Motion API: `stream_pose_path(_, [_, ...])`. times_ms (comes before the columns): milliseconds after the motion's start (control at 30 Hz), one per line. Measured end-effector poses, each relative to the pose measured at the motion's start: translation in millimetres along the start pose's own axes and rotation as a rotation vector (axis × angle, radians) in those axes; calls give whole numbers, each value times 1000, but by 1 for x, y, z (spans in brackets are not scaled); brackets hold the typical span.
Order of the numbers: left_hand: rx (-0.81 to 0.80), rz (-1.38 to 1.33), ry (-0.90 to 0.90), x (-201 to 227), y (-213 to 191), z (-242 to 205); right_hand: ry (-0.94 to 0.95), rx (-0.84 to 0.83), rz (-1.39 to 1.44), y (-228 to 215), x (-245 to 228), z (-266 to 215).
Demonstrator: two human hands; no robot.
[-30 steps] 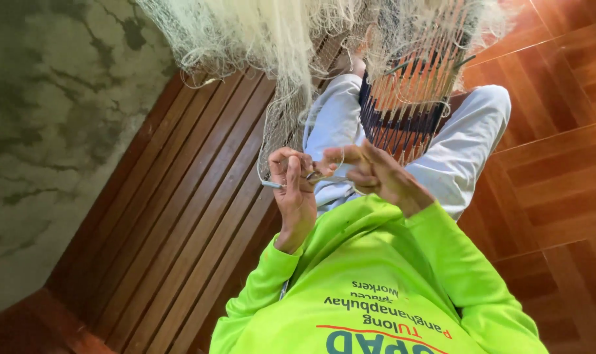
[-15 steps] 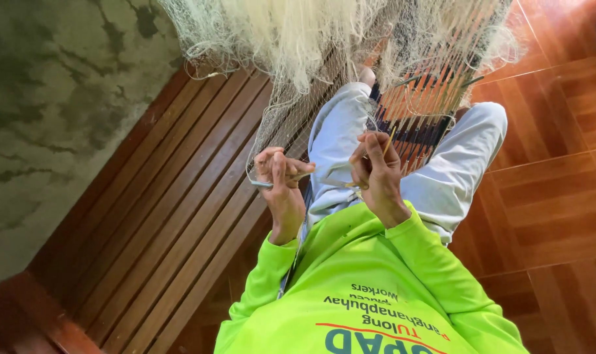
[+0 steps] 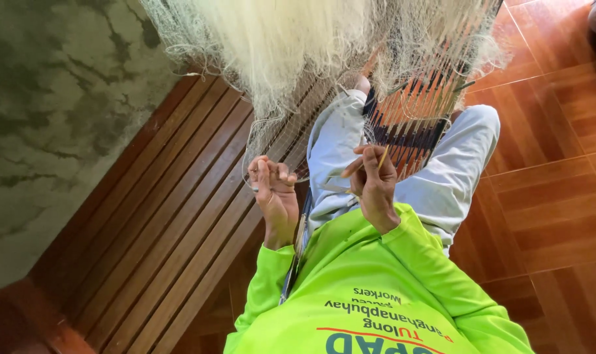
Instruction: The person is sitting on the floor and using a wooden shuttle to tie knots and weave a fine mesh fishing net.
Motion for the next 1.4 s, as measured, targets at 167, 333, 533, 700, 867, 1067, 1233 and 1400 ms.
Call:
stream_pose_path(167, [-3, 17, 38, 10, 4, -7, 17, -12, 31, 1, 9, -7])
stream_pose_path(333, [-11, 35, 39, 10, -9, -5, 56, -9, 86, 12, -6, -10])
stream_pose_path(533, [-35, 8, 33, 10, -12, -5, 122, -13, 224, 17, -13, -7])
stream_pose_path(700, [-45, 31, 16, 20, -7, -7, 272, -53, 465, 12, -5, -7])
stream_pose_path(867, [-24, 86, 39, 26, -9, -7, 386, -138, 615, 13, 0, -6])
stream_pose_path(1067, [-33, 128, 64, 26, -14, -8, 355, -232, 468, -5, 23, -6])
stream_pose_path(1233, [-9, 170, 94, 30, -9, -12, 154, -139, 239, 2, -7, 5])
stream_pose_path(1400, [4, 153, 100, 31, -11, -7, -4, -21, 81, 1, -23, 6])
Point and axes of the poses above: each hand's wrist, its own z-axis towards the middle knuckle, its own y-axis out of the palm, x = y × z, the point moved 6 cm from there along z, towards the middle knuckle, and after that the axes turned 12 degrees about -y, right-handed, at the moved point
